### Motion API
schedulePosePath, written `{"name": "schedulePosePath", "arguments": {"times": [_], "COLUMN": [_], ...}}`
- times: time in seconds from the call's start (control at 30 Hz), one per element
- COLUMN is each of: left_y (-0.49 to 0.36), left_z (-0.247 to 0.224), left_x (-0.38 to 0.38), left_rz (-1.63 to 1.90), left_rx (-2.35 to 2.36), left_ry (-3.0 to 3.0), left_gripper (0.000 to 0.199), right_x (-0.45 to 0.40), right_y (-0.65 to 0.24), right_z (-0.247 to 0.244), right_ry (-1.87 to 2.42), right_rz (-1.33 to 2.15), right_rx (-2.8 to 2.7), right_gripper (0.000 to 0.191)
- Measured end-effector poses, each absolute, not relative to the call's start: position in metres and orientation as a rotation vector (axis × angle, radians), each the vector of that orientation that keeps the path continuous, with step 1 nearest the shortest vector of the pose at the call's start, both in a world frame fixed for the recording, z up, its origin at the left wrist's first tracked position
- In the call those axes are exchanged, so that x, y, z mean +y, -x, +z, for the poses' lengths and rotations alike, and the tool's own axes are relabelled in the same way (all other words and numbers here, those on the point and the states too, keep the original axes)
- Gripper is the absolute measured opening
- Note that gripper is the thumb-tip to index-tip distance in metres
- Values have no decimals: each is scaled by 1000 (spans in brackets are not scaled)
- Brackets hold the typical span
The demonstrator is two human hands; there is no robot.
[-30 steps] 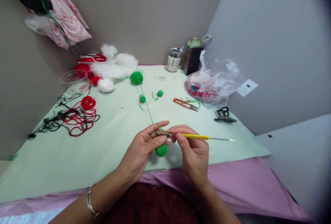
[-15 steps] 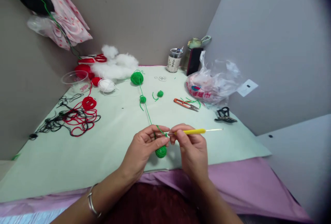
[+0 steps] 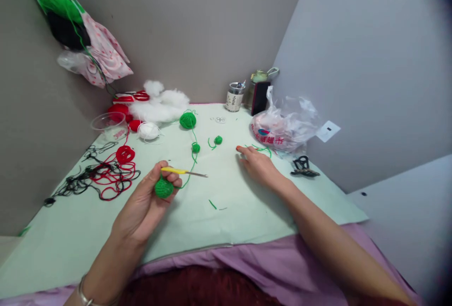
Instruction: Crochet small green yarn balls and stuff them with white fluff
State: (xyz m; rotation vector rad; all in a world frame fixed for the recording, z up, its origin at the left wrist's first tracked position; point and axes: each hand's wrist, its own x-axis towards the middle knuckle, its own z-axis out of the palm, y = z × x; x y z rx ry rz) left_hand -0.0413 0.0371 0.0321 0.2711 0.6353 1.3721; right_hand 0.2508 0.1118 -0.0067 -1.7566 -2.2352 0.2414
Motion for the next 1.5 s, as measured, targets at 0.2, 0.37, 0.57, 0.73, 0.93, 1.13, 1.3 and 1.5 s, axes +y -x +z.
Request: {"name": "schedulePosePath", "arguments": {"times": [0.2,0.37,0.57,0.73,0.93,1.13,1.3,1.5], "left_y": [63,65,60,62,66,65,64,60], "left_z": [47,47,48,46,41,43,38,36], "left_x": [42,44,44,42,37,32,33,33], "left_rz": [1476,1573,1585,1554,1514,1501,1487,1484], "left_rx": [404,468,619,568,387,334,334,346], "left_ry": [-234,-228,-169,-214,-338,-360,-388,-392], "left_gripper": [16,19,49,49,18,31,31,29], "right_x": [109,106,87,57,39,18,11,-4], "right_y": [-242,-240,-245,-248,-262,-273,-273,-262], "right_z": [-8,-3,2,-5,-10,-6,-17,-29], "right_ry": [1804,1900,1795,1868,2179,1653,1872,1607], "right_rz": [115,106,283,231,-65,344,96,79], "right_rx": [-2359,-2342,-2434,-2384,-2187,-2400,-2212,-2374], "right_gripper": [34,48,29,22,24,24,20,13]}}
